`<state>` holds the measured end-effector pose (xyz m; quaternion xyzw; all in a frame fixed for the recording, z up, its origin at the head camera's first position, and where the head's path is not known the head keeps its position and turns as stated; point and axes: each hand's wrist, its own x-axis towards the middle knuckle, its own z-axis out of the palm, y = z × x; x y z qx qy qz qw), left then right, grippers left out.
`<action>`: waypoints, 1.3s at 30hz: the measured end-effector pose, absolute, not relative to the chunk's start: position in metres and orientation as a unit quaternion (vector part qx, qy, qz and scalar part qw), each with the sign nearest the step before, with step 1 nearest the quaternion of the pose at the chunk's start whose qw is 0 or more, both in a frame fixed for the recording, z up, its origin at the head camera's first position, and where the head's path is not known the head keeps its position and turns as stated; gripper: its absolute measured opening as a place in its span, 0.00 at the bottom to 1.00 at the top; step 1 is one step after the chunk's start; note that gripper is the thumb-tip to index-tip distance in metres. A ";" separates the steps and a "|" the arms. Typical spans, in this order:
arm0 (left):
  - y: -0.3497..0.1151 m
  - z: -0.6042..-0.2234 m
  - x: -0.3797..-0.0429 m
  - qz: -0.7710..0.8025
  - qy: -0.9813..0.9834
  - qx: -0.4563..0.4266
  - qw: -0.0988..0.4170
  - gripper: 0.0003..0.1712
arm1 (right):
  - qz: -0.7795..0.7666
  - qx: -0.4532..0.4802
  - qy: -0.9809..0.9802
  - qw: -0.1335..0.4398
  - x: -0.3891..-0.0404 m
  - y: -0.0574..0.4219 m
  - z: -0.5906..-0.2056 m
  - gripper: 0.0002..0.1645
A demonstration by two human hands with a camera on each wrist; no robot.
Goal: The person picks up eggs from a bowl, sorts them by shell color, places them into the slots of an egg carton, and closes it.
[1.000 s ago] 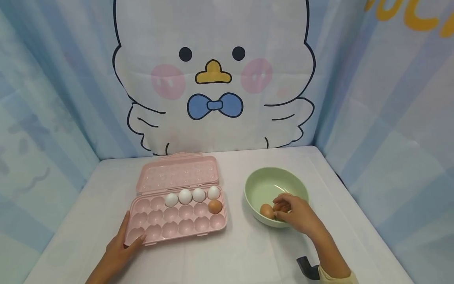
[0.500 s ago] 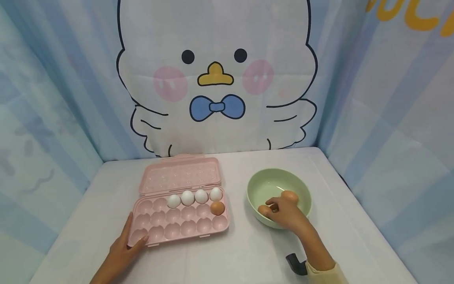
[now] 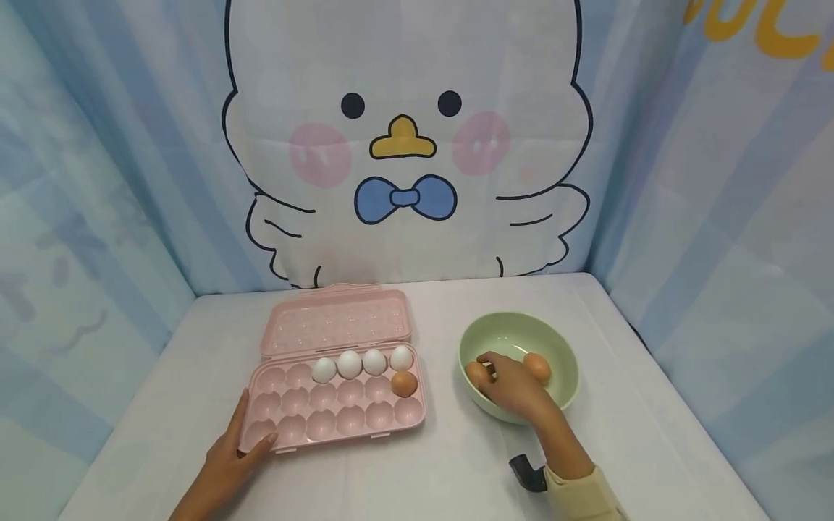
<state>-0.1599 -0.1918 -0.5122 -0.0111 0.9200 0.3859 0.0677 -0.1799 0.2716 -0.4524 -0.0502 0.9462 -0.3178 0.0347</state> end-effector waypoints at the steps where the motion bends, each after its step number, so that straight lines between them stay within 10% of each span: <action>1: -0.192 -0.512 -0.160 0.386 0.920 -0.012 0.068 0.62 | -0.320 -0.049 0.946 0.034 -0.181 0.271 -0.452 0.23; 39: -0.192 -0.515 -0.161 0.386 0.920 -0.017 0.066 0.62 | -0.503 -0.145 0.850 -0.055 -0.189 0.211 -0.439 0.34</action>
